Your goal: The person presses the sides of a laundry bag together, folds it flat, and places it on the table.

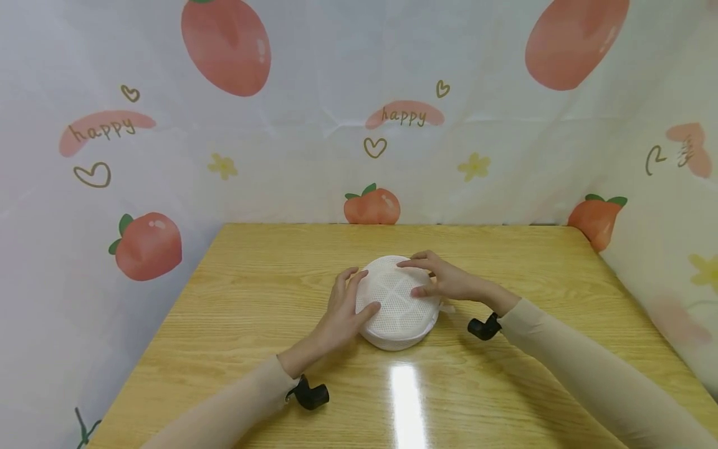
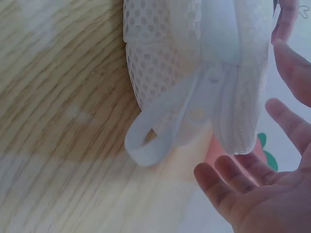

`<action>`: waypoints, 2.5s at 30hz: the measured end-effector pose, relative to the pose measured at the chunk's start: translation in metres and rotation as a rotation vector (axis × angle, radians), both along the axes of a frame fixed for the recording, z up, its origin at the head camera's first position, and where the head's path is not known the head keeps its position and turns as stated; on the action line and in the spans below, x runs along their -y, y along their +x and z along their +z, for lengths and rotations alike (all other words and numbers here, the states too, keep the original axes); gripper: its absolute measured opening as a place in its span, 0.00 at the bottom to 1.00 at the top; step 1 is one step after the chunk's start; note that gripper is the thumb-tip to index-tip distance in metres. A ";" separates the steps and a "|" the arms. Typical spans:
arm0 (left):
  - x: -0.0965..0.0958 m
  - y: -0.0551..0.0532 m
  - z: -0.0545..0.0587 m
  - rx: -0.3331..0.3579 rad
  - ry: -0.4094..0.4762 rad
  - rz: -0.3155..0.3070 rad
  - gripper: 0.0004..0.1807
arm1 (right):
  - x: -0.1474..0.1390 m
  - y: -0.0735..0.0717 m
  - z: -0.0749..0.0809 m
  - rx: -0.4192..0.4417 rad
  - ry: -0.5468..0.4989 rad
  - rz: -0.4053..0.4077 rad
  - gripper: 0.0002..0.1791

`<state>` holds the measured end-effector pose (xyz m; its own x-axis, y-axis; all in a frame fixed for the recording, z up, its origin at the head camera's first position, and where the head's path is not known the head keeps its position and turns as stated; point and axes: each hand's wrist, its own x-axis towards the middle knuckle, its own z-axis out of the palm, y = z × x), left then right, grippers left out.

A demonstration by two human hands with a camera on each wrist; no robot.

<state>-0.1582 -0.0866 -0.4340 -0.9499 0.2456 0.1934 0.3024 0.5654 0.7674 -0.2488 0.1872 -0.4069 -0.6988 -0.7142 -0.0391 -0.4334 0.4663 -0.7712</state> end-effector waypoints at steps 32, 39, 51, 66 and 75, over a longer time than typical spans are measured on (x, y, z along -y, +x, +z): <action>0.019 -0.039 0.018 -0.161 -0.538 -0.398 0.50 | 0.001 0.059 -0.018 -0.428 0.212 -0.096 0.54; 0.015 -0.042 0.016 -0.160 -0.569 -0.438 0.52 | 0.007 0.064 -0.024 -0.456 0.274 -0.071 0.56; 0.009 -0.045 0.010 -0.110 -0.576 -0.456 0.53 | 0.011 0.060 -0.029 -0.430 0.289 -0.051 0.51; 0.013 -0.042 -0.008 -0.092 -0.650 -0.477 0.55 | 0.015 0.052 -0.042 -0.434 0.305 0.012 0.49; 0.013 -0.043 -0.012 -0.028 -0.717 -0.506 0.55 | 0.017 0.049 -0.044 -0.362 0.353 0.087 0.48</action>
<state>-0.2016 -0.0993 -0.4463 -0.6916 0.7071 -0.1472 0.6605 0.7017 0.2672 -0.2000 0.1701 -0.4513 -0.6505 -0.7575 -0.0546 -0.6926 0.6212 -0.3666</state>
